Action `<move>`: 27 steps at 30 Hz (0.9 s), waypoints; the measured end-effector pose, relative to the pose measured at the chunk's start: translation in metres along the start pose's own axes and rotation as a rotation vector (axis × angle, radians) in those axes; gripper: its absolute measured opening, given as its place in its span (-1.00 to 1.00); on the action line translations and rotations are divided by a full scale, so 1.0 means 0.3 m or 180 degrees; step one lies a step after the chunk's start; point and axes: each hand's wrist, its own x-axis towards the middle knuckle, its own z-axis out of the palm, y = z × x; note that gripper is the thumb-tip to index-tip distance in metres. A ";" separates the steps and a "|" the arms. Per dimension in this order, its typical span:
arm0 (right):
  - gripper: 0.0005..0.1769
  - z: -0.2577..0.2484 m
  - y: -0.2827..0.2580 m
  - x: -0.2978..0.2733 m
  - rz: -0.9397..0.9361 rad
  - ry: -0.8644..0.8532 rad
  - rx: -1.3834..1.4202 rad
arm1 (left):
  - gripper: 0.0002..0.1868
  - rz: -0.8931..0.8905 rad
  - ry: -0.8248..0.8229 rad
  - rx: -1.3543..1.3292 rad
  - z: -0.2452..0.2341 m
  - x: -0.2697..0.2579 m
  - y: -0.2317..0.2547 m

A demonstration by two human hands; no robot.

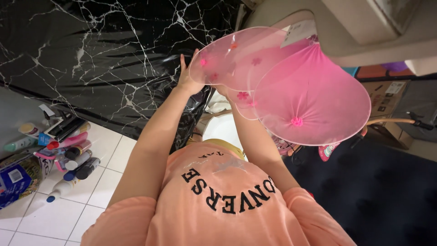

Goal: The person applies a black marble-patterned contact paper to a flat surface, likely a cabinet or table. They smooth the paper with their hands to remove air bubbles and ensure adhesion, then trim the excess material along the edges.

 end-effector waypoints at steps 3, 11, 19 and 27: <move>-0.39 -0.010 0.039 -0.002 0.0118 0.0012 0.0099 | -0.25 -0.0031 -0.0210 0.0021 -0.023 -0.011 0.017; -0.43 0.053 0.167 0.049 -0.0119 0.0482 -0.0046 | -0.25 -0.0132 -0.0147 -0.0136 -0.072 -0.013 0.032; -0.47 0.046 0.230 0.053 -0.0230 0.0486 0.0011 | -0.25 -0.0237 -0.0139 -0.0075 -0.123 -0.039 0.078; -0.62 0.090 0.284 0.019 0.0009 0.0401 0.0063 | -0.25 -0.0411 -0.0258 0.0094 -0.112 -0.027 0.091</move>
